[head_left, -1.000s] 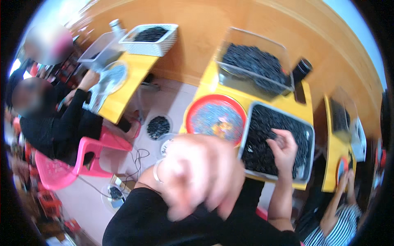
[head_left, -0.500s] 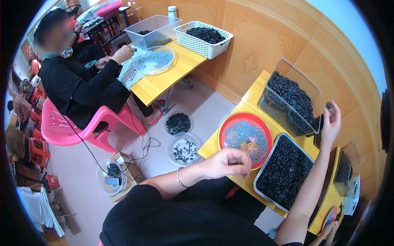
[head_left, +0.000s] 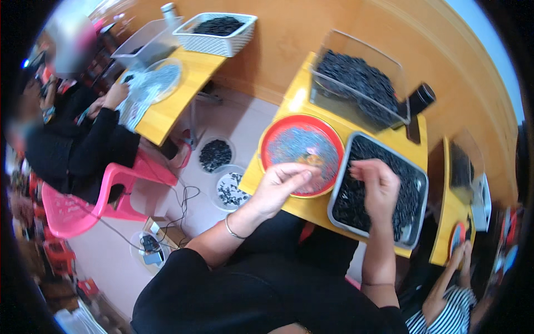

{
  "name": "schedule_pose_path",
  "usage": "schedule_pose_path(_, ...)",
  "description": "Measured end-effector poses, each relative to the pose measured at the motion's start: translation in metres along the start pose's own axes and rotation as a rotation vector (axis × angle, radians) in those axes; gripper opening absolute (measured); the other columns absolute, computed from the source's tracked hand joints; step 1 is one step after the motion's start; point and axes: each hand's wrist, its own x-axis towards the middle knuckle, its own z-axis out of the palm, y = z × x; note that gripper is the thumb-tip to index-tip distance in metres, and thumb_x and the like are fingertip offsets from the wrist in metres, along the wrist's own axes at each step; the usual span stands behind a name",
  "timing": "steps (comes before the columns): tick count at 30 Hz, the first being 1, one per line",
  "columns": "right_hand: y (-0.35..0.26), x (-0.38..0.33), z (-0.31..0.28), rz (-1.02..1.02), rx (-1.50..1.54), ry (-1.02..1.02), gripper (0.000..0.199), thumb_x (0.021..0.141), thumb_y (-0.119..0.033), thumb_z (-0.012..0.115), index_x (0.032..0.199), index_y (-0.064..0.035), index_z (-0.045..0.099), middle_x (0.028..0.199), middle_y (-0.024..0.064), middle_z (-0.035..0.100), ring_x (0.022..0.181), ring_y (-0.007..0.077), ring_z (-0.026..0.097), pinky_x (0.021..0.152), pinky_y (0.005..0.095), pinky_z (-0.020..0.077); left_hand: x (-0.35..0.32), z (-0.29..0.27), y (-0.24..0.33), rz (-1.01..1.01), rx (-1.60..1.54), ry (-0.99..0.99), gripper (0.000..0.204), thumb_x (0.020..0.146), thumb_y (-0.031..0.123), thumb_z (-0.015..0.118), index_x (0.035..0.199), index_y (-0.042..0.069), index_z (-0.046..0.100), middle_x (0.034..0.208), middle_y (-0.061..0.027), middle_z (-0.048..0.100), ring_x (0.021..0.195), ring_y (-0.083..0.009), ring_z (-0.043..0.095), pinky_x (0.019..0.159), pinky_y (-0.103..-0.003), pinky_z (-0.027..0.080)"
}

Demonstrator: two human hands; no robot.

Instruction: The person assembles plastic clips by inserting small metal pins from a dish into black plastic components by hand and placing the assembled clips into a plastic container.

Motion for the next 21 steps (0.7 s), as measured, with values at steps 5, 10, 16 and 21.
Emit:
schedule_pose_path(5,0.016,-0.011,0.017,0.014,0.014,-0.074,0.020,0.087,0.000,0.045,0.100,0.0006,0.059,0.089,0.0052,0.055,0.073,0.0081,0.054,0.064,0.0192,0.0435,0.007,0.011,-0.011,0.003,0.056,-0.047,0.027,0.089,0.019,0.050,0.104,-0.002,0.058,0.090,-0.0092,0.062,0.074,-0.0092,0.054,0.072,-0.024,0.044)
schedule_pose_path(10,0.018,-0.022,0.026,0.045,0.134,-0.064,0.020,0.088,-0.003,0.045,0.101,0.0010,0.059,0.087,0.0050,0.056,0.074,0.0076,0.053,0.067,0.0185,0.0422,0.005,0.017,-0.018,0.033,0.059,-0.066,0.030,0.093,0.020,0.042,0.108,-0.001,0.057,0.089,-0.0065,0.061,0.074,-0.0095,0.054,0.075,-0.025,0.044)
schedule_pose_path(16,0.024,-0.025,0.032,-0.009,0.194,-0.008,0.019,0.084,-0.003,0.050,0.100,-0.0003,0.061,0.087,0.0084,0.059,0.078,0.0115,0.057,0.069,0.0226,0.0450,0.005,0.020,-0.024,-0.005,-0.068,-0.097,0.039,0.094,0.027,0.037,0.108,-0.003,0.056,0.092,-0.0069,0.060,0.075,-0.0104,0.053,0.075,-0.025,0.042)
schedule_pose_path(21,0.025,-0.032,0.035,0.105,0.288,-0.015,0.020,0.084,0.001,0.049,0.102,0.0030,0.058,0.091,0.0066,0.057,0.079,0.0092,0.057,0.071,0.0196,0.0441,0.003,0.023,-0.031,0.002,-0.063,-0.087,0.037,0.094,0.025,0.037,0.107,-0.003,0.057,0.090,-0.0054,0.059,0.076,-0.0108,0.051,0.074,-0.025,0.040)
